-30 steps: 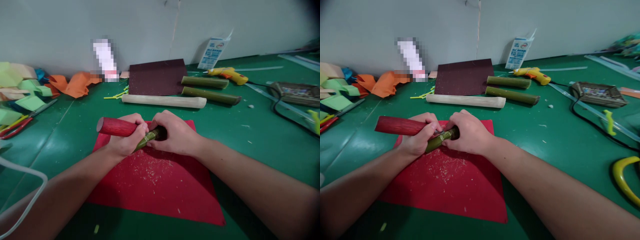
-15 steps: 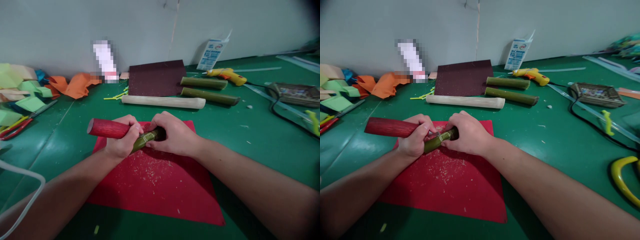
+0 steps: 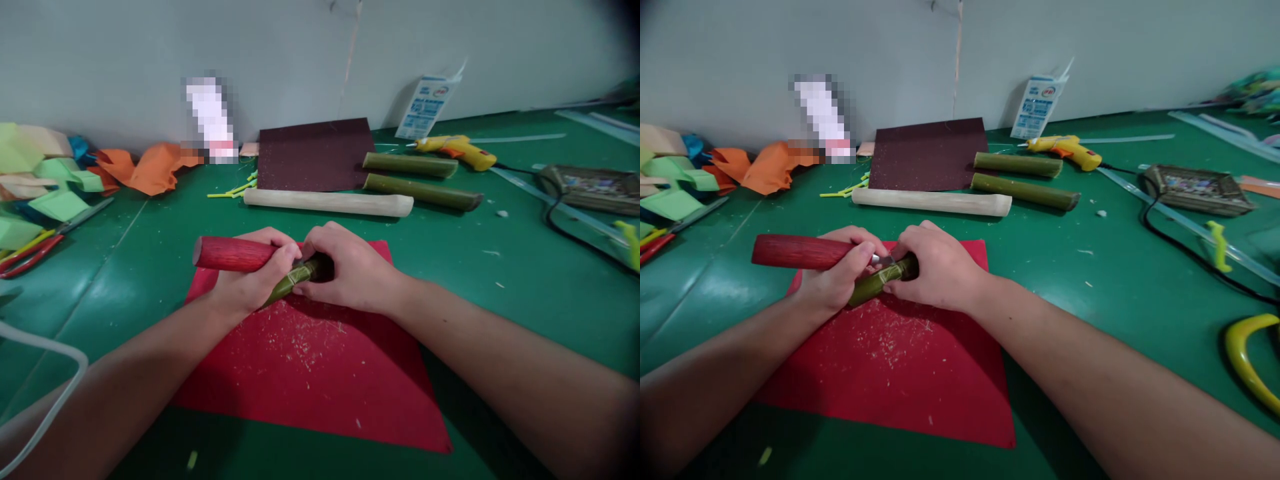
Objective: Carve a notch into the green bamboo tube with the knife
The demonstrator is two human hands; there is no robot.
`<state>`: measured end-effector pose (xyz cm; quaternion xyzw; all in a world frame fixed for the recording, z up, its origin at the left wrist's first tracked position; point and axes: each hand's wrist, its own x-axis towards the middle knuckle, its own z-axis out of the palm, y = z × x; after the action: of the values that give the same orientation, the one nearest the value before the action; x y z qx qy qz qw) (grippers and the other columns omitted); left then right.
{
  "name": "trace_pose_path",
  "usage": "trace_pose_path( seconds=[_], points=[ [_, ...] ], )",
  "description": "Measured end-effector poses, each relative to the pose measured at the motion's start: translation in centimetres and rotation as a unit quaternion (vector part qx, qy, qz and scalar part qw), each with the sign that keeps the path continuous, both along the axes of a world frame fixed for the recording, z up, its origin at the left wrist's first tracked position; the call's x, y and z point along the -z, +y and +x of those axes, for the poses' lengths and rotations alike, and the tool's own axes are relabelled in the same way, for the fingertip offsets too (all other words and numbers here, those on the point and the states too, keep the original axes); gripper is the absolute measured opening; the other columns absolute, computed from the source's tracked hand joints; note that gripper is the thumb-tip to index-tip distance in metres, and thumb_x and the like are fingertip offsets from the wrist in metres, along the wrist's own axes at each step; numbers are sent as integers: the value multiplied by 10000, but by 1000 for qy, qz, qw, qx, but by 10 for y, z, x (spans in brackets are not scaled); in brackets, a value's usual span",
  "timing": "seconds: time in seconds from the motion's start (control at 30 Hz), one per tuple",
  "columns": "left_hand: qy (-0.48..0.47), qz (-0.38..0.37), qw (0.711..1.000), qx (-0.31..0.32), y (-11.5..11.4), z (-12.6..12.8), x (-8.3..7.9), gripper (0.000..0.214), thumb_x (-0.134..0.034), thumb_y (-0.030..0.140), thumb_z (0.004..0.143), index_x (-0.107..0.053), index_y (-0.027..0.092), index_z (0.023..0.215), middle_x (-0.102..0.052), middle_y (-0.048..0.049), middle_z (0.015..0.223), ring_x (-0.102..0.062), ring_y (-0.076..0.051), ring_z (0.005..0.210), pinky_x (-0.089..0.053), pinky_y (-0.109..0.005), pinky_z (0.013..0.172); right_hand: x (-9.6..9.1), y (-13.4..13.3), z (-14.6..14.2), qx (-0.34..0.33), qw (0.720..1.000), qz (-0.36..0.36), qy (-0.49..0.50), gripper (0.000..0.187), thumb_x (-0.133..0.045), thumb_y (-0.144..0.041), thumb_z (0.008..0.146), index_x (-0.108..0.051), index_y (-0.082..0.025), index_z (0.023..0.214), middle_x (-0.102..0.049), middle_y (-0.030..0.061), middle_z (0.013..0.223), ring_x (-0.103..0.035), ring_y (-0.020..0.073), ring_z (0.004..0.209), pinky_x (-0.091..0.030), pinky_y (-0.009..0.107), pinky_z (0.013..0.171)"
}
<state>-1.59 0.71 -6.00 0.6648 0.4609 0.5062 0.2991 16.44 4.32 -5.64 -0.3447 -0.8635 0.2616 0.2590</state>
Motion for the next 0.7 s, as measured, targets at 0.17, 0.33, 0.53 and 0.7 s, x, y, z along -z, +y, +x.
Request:
trace_pose_path(
  seconds=[0.17, 0.33, 0.53, 0.7],
  points=[
    [26, -2, 1000, 0, 0, 2, -4, 175, -614, 271, 852, -695, 187, 721, -698, -9, 709, -610, -122, 626, -521, -245, 621, 0, 0, 0, 1, 1000, 2, 0, 310, -775, -357, 678, -520, -202, 763, -586, 21, 803, -473, 186, 789, -350, 311, 659],
    [9, -13, 1000, -1, 1, 3, -4, 174, -608, 262, 843, -682, 190, 703, -691, -12, 696, -613, -128, 611, -525, -247, 585, 1, 0, 0, 2, 1000, 4, 2, 314, -779, -364, 675, -525, -203, 762, -588, 21, 807, -474, 185, 791, -353, 311, 664],
    [0, -4, 1000, 1, 4, 2, -3, 158, -623, 259, 832, -692, 195, 706, -702, -9, 703, -614, -119, 604, -506, -221, 543, 1, 0, 0, 2, 1000, -6, 4, 320, -792, -357, 666, -531, -203, 770, -591, 15, 812, -480, 185, 802, -359, 310, 667],
    [-19, -16, 1000, 11, 5, 3, -5, 173, -611, 258, 819, -686, 190, 679, -676, -4, 641, -583, -108, 547, -472, -208, 484, 0, 1, 0, 7, 1000, -23, 0, 328, -807, -348, 656, -535, -205, 770, -594, 17, 824, -486, 191, 818, -371, 314, 671]
  ],
)
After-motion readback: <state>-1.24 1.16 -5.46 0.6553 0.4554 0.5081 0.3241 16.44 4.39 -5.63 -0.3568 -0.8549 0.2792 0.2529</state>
